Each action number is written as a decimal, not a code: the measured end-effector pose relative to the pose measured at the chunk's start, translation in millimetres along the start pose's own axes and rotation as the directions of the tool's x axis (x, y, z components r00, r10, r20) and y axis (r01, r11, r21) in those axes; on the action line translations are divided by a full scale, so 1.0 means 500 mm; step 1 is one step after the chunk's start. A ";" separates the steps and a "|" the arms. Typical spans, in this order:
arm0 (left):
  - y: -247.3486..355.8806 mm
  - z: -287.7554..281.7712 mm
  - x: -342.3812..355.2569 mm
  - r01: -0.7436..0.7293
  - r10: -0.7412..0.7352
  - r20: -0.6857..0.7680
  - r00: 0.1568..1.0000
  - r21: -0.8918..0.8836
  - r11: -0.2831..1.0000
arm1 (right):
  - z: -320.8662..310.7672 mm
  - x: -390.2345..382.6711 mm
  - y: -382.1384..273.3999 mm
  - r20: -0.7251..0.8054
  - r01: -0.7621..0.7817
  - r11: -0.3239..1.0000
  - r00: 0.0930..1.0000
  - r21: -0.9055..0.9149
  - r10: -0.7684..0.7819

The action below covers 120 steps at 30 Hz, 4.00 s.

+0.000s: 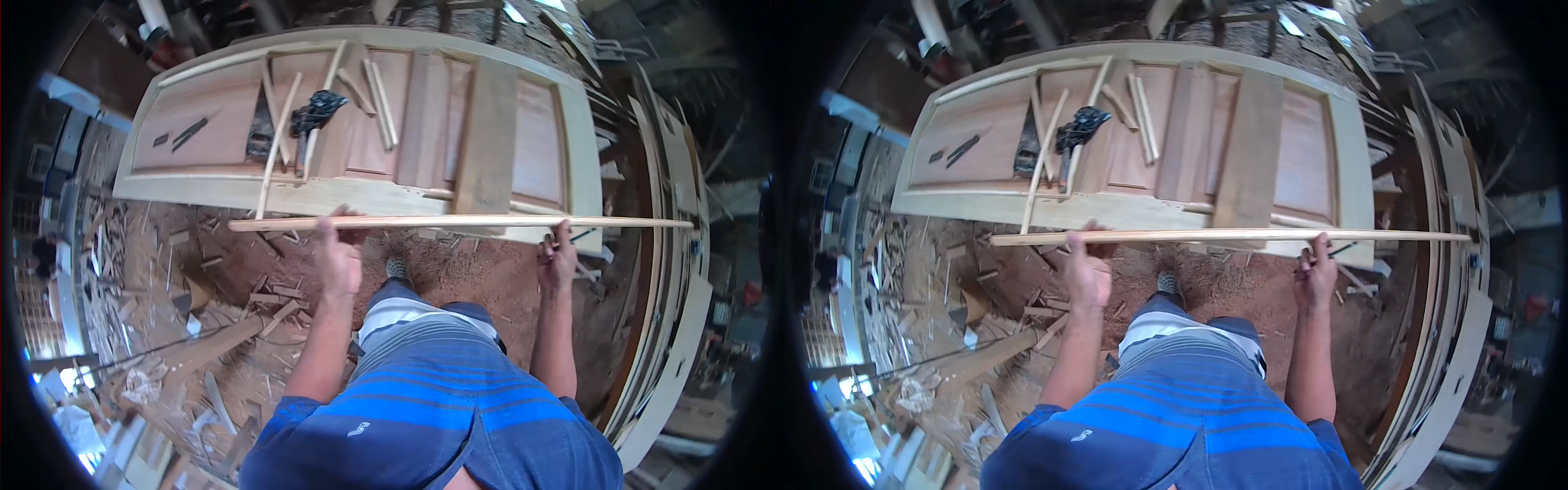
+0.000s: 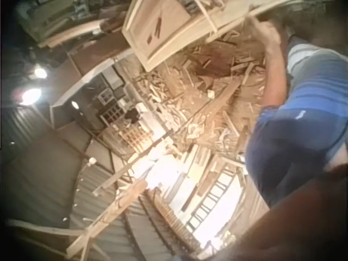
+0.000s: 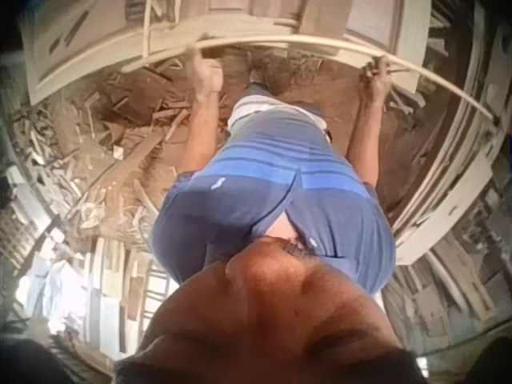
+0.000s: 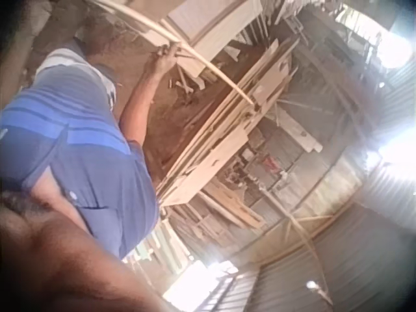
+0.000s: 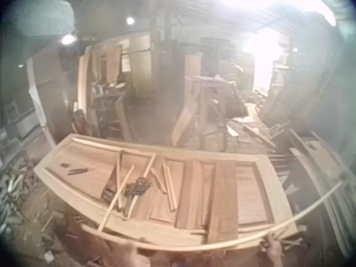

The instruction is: The person measures and marks a thin wooden molding strip against a larger door frame, then cuts the strip using a miter saw and checks the fit.

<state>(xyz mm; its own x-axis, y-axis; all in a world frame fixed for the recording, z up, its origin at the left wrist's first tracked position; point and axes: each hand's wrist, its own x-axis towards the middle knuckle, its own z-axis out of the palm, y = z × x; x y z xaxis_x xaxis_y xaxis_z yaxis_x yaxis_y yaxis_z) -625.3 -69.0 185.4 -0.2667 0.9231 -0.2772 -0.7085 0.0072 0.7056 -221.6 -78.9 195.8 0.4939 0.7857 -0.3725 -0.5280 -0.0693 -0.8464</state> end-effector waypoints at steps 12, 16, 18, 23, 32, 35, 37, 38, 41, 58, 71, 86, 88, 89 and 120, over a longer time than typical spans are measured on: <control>-0.134 0.101 0.089 0.094 -0.088 -0.152 0.984 0.034 0.995 | 0.175 0.370 -0.031 0.214 0.026 0.964 0.976 -0.266 0.032; -0.140 -0.004 0.101 -0.176 0.203 -0.320 0.925 0.111 0.978 | 0.231 0.539 -0.014 0.242 -0.102 0.891 0.943 -0.443 0.229; -0.128 -0.004 0.074 -0.225 0.278 -0.426 0.861 0.171 0.959 | 0.289 0.573 0.006 0.332 -0.080 0.859 0.901 -0.506 0.279; -0.189 -0.081 -0.024 -0.287 0.418 -0.623 0.661 0.305 0.908 | 0.391 0.598 0.114 0.387 -0.132 0.780 0.810 -0.612 0.441; -0.281 -0.170 -0.201 -0.062 0.319 -0.803 0.504 0.335 0.940 | 0.542 0.684 0.364 0.427 0.181 0.459 0.743 -0.870 0.515; -0.334 -0.109 -0.151 -0.025 0.188 -0.745 0.640 0.225 0.974 | 0.605 0.739 0.376 0.515 0.418 0.328 0.798 -0.847 0.312; -0.366 -0.046 -0.110 -0.042 0.134 -0.682 0.719 0.151 0.988 | 0.628 0.799 0.384 0.528 0.483 0.232 0.825 -0.844 0.202; -0.378 -0.030 -0.086 0.038 0.119 -0.619 0.776 0.234 0.971 | 0.641 0.809 0.382 0.521 0.490 0.211 0.843 -0.846 0.129; -0.401 0.003 -0.018 0.202 0.056 -0.549 0.834 0.399 0.894 | 0.663 0.824 0.357 0.510 0.497 0.125 0.852 -0.859 0.117; -0.426 0.029 0.227 -0.280 0.133 0.271 0.953 0.958 0.054 | 0.609 0.799 0.353 0.576 0.585 -0.036 0.806 -0.810 0.137; -0.412 0.043 0.261 -0.330 0.132 0.312 0.941 0.932 0.149 | 0.621 0.854 0.374 0.593 0.600 0.007 0.788 -0.800 0.169; -0.419 0.033 0.254 -0.356 0.146 0.348 0.926 0.934 0.032 | 0.639 0.811 0.361 0.518 0.521 0.029 0.839 -0.853 0.167; -0.421 0.041 0.262 -0.373 0.141 0.368 0.919 0.928 0.012 | 0.628 0.819 0.368 0.532 0.532 0.031 0.839 -0.846 0.117; -0.422 0.042 0.261 -0.359 0.138 0.355 0.925 0.933 0.009 | 0.623 0.824 0.375 0.543 0.543 0.034 0.834 -0.839 0.098; -0.477 0.242 0.648 -0.554 -0.190 0.522 0.832 0.801 -0.224 | 0.635 0.806 0.334 0.465 0.429 0.190 0.854 -0.883 0.234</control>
<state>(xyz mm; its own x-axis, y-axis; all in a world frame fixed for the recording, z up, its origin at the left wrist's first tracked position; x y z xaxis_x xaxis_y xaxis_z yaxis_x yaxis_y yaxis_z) -463.8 274.9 6.3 0.2537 0.9670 -0.0240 0.8305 -0.2051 0.5180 -330.1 421.2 25.2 -0.0232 0.9405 -0.3389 0.7217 -0.2188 -0.6567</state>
